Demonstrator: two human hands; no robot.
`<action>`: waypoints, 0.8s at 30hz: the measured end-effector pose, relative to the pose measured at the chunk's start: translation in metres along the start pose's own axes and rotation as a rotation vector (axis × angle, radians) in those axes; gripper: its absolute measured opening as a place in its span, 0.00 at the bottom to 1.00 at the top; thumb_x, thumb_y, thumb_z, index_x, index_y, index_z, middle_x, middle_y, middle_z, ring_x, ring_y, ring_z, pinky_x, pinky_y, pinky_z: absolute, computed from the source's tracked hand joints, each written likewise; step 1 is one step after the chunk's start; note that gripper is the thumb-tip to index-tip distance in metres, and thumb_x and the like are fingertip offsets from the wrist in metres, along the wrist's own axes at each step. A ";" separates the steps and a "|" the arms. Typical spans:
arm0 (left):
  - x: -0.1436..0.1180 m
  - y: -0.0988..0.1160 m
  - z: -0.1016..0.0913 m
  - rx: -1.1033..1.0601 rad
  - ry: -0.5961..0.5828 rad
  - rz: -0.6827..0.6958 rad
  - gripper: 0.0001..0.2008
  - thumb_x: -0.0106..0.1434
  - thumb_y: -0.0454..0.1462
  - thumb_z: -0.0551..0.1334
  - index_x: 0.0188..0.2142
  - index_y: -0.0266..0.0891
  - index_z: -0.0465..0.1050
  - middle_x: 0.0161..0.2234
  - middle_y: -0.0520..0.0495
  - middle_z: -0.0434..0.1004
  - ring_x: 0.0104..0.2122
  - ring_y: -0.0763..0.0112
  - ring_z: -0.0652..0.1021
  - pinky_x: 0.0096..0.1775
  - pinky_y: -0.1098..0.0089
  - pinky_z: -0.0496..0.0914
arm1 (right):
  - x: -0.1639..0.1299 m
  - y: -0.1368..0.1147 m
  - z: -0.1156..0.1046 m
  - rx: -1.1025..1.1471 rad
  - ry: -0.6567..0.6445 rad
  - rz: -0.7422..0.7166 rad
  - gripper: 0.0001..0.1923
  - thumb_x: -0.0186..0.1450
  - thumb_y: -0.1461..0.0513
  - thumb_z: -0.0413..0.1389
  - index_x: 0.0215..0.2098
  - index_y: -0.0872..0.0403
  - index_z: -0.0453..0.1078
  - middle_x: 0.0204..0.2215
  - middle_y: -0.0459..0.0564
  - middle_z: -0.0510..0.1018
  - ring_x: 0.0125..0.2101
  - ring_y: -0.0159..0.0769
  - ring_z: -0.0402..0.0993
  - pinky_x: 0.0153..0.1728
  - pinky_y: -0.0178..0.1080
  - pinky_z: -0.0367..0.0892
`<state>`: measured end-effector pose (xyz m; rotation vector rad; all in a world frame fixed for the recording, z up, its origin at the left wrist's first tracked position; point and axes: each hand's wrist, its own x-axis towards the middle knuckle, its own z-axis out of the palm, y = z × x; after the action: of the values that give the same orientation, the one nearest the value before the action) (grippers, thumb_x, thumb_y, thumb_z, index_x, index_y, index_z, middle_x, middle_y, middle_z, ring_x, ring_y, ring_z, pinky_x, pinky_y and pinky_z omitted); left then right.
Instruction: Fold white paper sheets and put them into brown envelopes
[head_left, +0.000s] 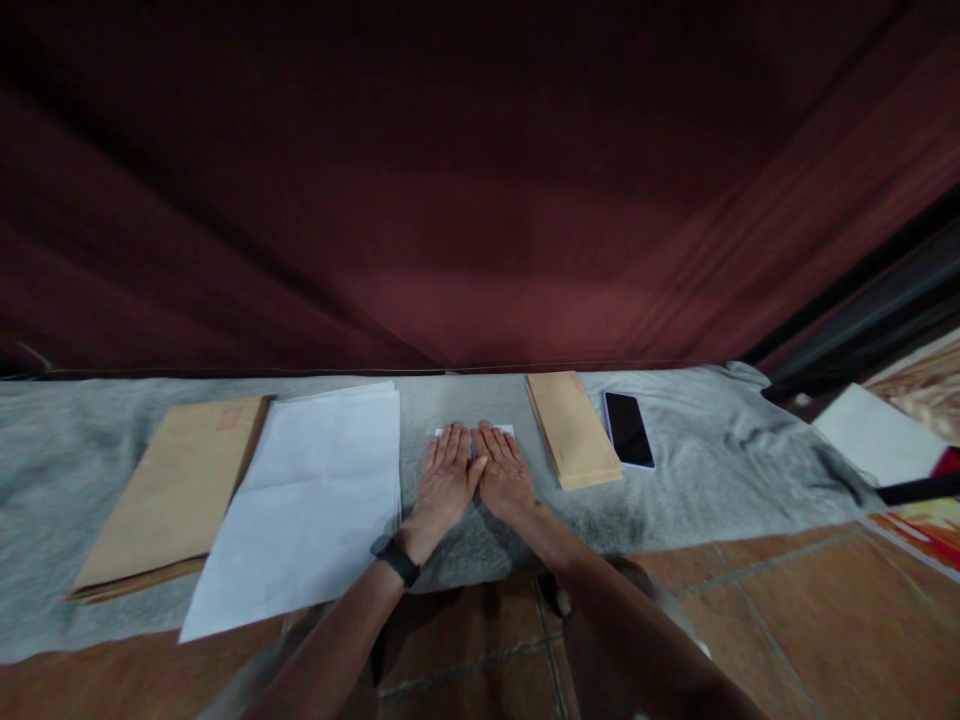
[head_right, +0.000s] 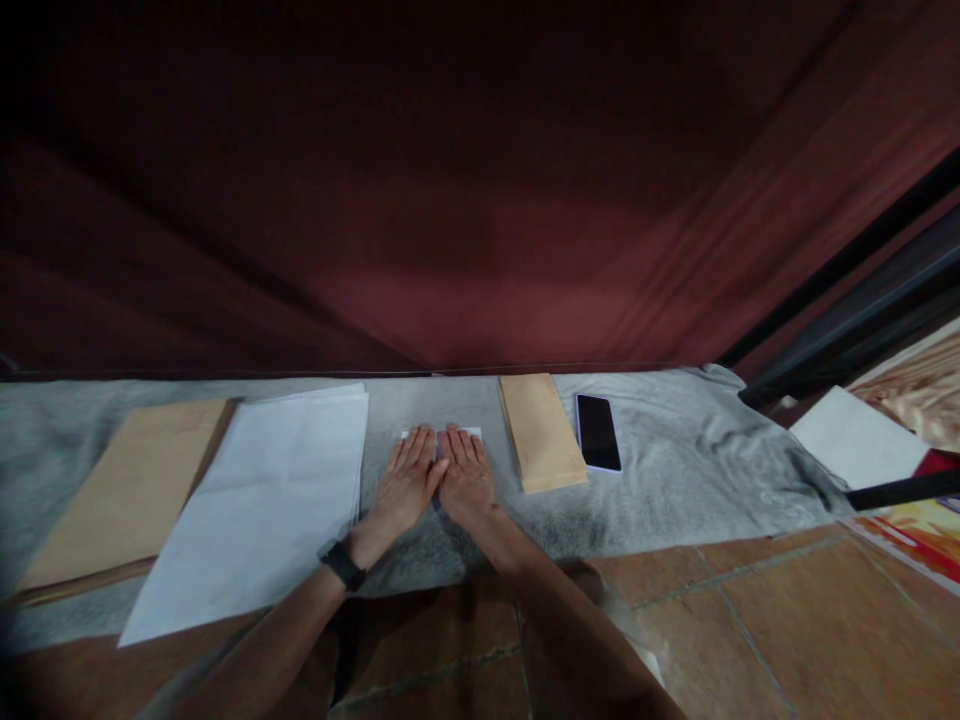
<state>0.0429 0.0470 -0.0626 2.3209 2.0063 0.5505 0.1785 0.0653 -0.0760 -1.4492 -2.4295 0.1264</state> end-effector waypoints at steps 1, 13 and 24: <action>-0.001 0.000 0.004 0.015 -0.015 -0.002 0.33 0.75 0.48 0.46 0.67 0.24 0.60 0.68 0.27 0.62 0.70 0.51 0.60 0.69 0.49 0.56 | 0.000 0.001 0.001 -0.004 0.008 0.009 0.27 0.75 0.65 0.43 0.71 0.59 0.58 0.71 0.56 0.58 0.71 0.45 0.53 0.70 0.51 0.49; -0.009 -0.013 0.009 0.087 -0.021 -0.096 0.37 0.74 0.51 0.46 0.70 0.23 0.55 0.71 0.28 0.54 0.72 0.51 0.56 0.69 0.51 0.55 | -0.011 0.017 0.007 -0.061 0.142 0.059 0.30 0.77 0.56 0.45 0.71 0.66 0.56 0.70 0.65 0.60 0.70 0.51 0.56 0.68 0.54 0.54; -0.018 -0.025 0.010 0.128 0.023 -0.194 0.36 0.74 0.49 0.44 0.70 0.23 0.54 0.71 0.29 0.54 0.71 0.51 0.57 0.69 0.51 0.54 | -0.015 0.026 0.010 -0.092 0.178 0.091 0.31 0.78 0.54 0.43 0.72 0.66 0.55 0.69 0.67 0.61 0.68 0.53 0.60 0.66 0.56 0.56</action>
<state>0.0202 0.0364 -0.0828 2.1593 2.3076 0.4534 0.2040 0.0657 -0.0943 -1.5399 -2.2547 -0.0923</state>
